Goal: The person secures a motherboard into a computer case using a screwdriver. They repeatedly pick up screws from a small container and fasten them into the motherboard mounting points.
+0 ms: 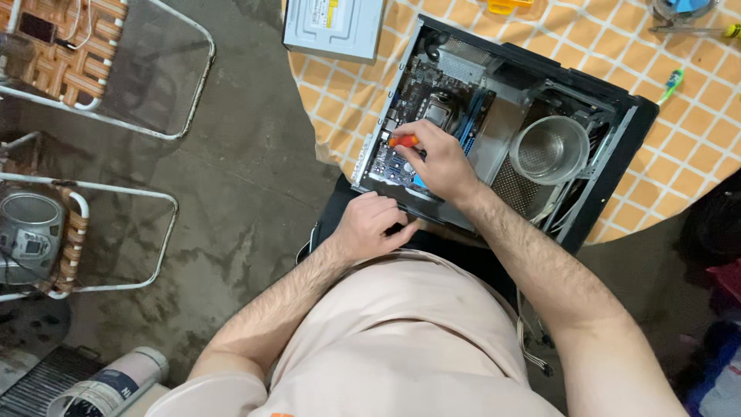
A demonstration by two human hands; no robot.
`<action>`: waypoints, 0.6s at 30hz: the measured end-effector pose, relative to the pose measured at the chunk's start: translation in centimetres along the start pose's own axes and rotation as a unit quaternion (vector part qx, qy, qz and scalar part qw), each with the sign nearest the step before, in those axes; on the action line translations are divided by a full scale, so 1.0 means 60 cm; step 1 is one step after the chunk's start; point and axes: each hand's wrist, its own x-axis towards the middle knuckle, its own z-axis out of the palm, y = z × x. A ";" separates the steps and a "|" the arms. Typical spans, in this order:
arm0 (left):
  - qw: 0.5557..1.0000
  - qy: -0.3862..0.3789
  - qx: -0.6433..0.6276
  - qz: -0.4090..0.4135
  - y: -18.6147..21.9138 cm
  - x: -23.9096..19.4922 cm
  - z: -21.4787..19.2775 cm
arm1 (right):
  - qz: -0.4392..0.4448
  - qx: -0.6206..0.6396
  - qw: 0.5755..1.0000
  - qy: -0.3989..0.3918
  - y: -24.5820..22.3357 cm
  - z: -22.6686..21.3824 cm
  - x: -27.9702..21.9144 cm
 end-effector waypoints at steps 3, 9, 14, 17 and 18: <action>1.000 -0.003 -0.005 -0.009 -0.008 -0.005 0.001 | -0.012 -0.025 0.999 -0.018 0.003 0.004 0.004; 1.000 -0.010 -0.004 -0.019 -0.013 -0.012 0.006 | -0.021 -0.050 0.998 -0.045 -0.003 0.004 0.013; 1.000 -0.014 -0.006 -0.025 -0.015 -0.011 0.006 | -0.026 -0.062 0.996 -0.057 -0.002 0.005 0.017; 0.999 -0.021 -0.006 -0.030 -0.017 -0.013 0.006 | -0.019 -0.051 0.996 -0.065 -0.005 0.004 0.020; 0.999 -0.022 -0.006 -0.032 -0.018 -0.013 0.007 | -0.020 -0.051 0.996 -0.073 -0.004 0.004 0.022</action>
